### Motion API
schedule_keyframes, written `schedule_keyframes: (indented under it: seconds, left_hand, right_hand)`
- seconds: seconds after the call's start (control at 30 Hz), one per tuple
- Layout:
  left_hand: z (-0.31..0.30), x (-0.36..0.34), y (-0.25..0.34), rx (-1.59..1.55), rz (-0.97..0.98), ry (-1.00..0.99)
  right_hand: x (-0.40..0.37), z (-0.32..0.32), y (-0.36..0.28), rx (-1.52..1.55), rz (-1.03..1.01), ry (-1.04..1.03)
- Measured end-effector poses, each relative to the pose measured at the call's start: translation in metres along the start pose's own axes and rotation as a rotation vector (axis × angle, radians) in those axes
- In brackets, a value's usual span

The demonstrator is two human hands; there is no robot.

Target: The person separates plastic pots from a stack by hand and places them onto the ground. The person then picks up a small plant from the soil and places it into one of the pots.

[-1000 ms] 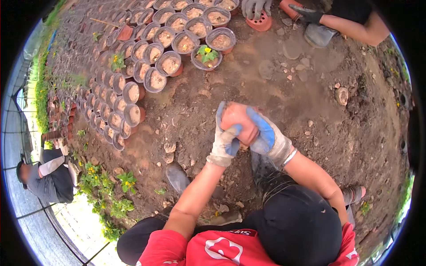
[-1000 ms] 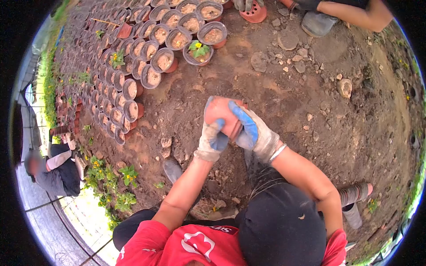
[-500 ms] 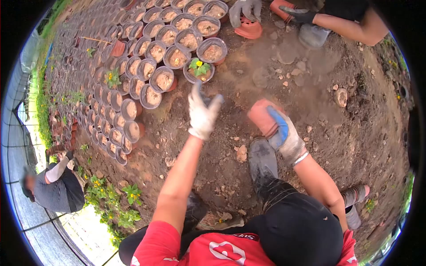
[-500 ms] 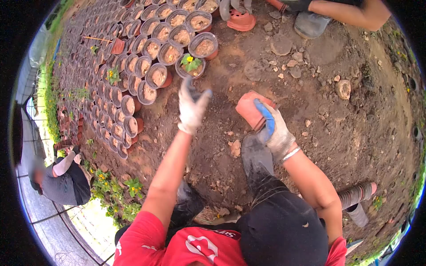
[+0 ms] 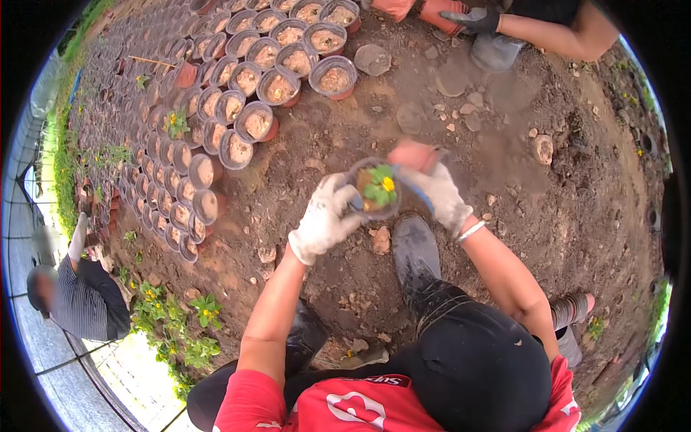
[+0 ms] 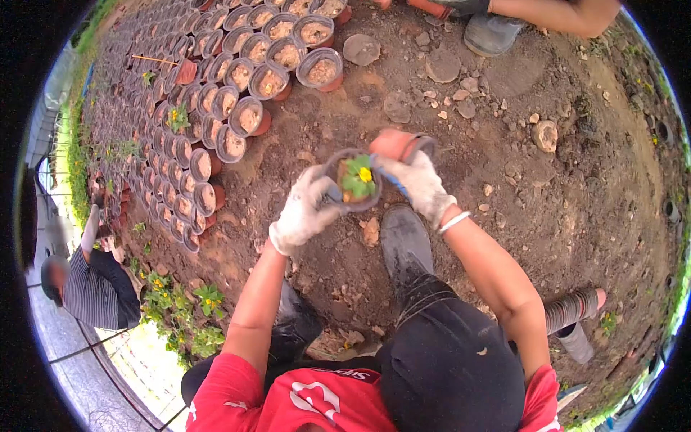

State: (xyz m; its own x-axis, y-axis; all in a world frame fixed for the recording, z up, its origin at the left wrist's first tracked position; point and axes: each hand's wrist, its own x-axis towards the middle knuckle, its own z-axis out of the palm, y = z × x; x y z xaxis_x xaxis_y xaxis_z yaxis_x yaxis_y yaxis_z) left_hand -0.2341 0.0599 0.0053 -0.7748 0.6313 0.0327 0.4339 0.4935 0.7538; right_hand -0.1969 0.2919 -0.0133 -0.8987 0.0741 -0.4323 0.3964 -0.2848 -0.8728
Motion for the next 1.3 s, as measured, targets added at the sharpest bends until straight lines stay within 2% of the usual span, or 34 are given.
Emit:
schedule_keyframes:
  seconds: [0.03,0.07,0.13,0.17,0.23,0.27,0.3,0.33,0.37,0.4,0.47,0.5,0.53,0.6,0.63,0.7,0.73,0.77,0.8,0.87,0.9,1.0,1.03,1.2,1.3]
  left_hand:
    - [0.001,-0.005,0.006,0.022,0.108,-0.026]
    - [0.0,-0.011,0.011,0.021,0.106,-0.023]
    - [-0.003,-0.021,0.017,-0.036,0.013,-0.042]
    - [-0.005,-0.024,0.019,-0.018,0.037,-0.045]
    - [-0.005,-0.034,0.019,-0.132,-0.005,-0.034]
    - [-0.003,-0.039,0.018,-0.249,-0.039,-0.023]
    - [0.003,-0.043,0.02,-0.247,-0.045,-0.017]
    - [0.015,-0.045,0.023,-0.679,-0.235,0.23]
    - [0.026,-0.048,0.024,-1.107,-0.422,0.484]
    - [0.037,-0.053,0.018,-1.101,-0.418,0.492]
    - [0.057,-0.063,0.005,-1.689,-0.556,0.213]
    - [0.051,-0.063,0.03,-1.709,-0.625,0.133]
    - [0.052,-0.064,0.03,-1.707,-0.629,0.133]
    - [0.053,-0.068,0.027,-1.989,-0.63,0.1]
    - [0.051,-0.069,0.025,-1.987,-0.628,0.1]
    - [0.044,-0.074,0.019,-1.352,-0.547,0.237]
    - [0.04,-0.077,0.016,-1.034,-0.498,0.291]
    - [0.03,-0.076,0.016,-0.731,-0.455,0.268]
    - [0.027,-0.075,0.012,-0.732,-0.459,0.268]
    - [0.024,-0.075,0.007,0.004,-0.349,0.179]
    - [0.025,-0.074,0.006,0.001,-0.35,0.175]
    - [0.032,-0.072,0.002,0.364,-0.265,-0.032]
    - [0.032,-0.073,-0.002,0.243,-0.341,-0.094]
    - [0.021,-0.059,0.008,0.331,-0.269,0.037]
    - [0.033,-0.047,0.004,0.521,0.008,-0.166]
  right_hand:
    - [-0.007,0.01,-0.009,-0.015,0.053,-0.071]
    - [-0.005,0.013,0.001,-0.085,-0.068,-0.137]
    - [-0.006,0.008,0.012,-0.304,0.008,-0.08]
    - [-0.006,0.007,0.021,-0.303,0.009,-0.087]
    - [-0.006,0.007,0.039,-0.594,-0.012,0.019]
    - [-0.01,0.01,0.032,-0.596,-0.012,0.011]
    - [-0.018,0.015,0.02,-0.376,0.057,0.031]
    - [-0.022,0.018,0.012,-0.156,0.124,0.052]
    - [-0.023,0.018,0.012,0.034,0.075,-0.035]
    - [-0.024,0.022,0.013,0.036,0.071,-0.044]
    - [-0.029,0.03,0.016,-0.081,0.13,-0.08]
    - [-0.043,0.047,0.003,-0.055,-0.014,-0.114]
    - [-0.045,0.049,0.003,-0.177,-0.035,-0.092]
    - [-0.041,0.041,0.007,-0.253,0.067,-0.151]
    - [-0.038,0.036,0.008,-0.252,0.065,-0.152]
    - [-0.036,0.03,0.007,0.007,0.03,-0.18]
    - [-0.035,0.024,0.005,0.055,0.054,-0.099]
    - [-0.03,0.017,0.005,0.024,0.059,-0.045]
    - [-0.026,0.01,0.006,-0.007,0.066,0.011]
    - [-0.026,0.006,0.005,0.044,0.051,0.027]
    - [-0.027,0.007,-0.001,0.06,0.048,0.015]
    - [-0.027,0.004,0.002,0.082,0.053,0.005]
    - [-0.027,0.003,0.005,0.095,0.063,0.012]
    - [-0.027,-0.003,0.013,0.104,0.116,0.054]
    - [-0.024,0.0,0.017,0.178,0.127,0.074]
